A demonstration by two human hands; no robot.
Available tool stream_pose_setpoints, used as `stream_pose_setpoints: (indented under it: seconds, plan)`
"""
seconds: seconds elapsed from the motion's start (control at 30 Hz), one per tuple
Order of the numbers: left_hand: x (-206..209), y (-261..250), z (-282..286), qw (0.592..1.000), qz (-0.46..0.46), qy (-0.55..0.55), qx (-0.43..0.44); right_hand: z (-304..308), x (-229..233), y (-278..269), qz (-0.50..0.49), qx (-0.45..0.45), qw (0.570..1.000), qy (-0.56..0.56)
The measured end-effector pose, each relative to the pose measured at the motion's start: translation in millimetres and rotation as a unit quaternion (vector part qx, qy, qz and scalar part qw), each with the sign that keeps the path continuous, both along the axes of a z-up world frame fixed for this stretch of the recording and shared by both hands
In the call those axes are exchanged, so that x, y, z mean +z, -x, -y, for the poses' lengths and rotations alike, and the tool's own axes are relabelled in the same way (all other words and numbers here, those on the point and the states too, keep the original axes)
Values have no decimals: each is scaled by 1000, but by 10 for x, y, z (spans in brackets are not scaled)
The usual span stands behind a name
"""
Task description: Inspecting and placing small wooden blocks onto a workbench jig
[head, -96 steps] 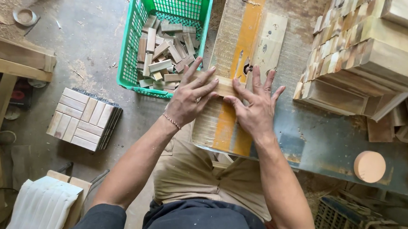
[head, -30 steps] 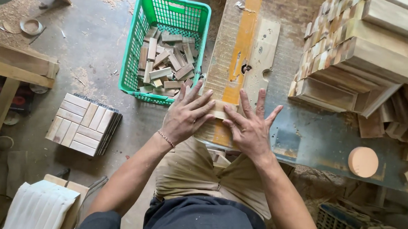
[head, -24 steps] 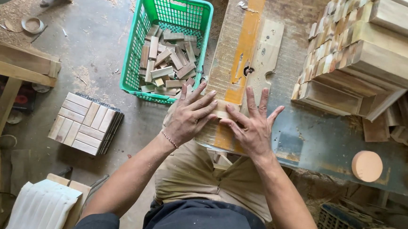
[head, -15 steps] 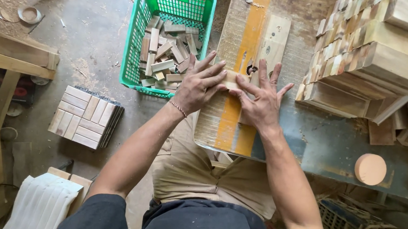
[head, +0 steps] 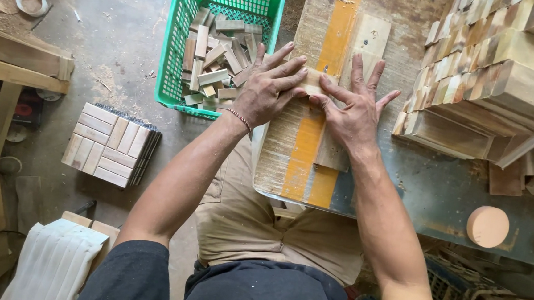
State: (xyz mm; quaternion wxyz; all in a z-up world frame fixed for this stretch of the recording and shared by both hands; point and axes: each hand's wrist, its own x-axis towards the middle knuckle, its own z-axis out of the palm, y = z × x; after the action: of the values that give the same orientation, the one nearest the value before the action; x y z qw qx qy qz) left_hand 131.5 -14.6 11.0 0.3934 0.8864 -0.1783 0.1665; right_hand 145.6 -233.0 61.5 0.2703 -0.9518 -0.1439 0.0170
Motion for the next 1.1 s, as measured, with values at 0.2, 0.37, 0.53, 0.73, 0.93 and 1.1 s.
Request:
stream_pose_setpoints:
  seconds: [0.2, 0.37, 0.53, 0.73, 0.93, 1.1]
  plan:
    - [-1, -55, 6, 1000, 0, -6, 6, -18, 33, -45, -6, -8, 1000, -2]
    - [-65, -119, 10, 1000, 4, -12, 11, -40, 67, -93, -17, -12, 1000, 3]
    - [-65, -180, -3, 1000, 5, -24, 8, -30, 18, -168, -15, -14, 1000, 1]
    - [-61, -459, -9, 999, 4, -38, 9, -49, 104, -471, -39, -14, 999, 6]
    - [-108, -923, -35, 998, 7, -55, 7, -207, 378, -853, -103, -51, 992, 49]
    - [87, -1261, -17, 983, -125, -125, 55, -229, 193, -1150, -87, -91, 991, 46]
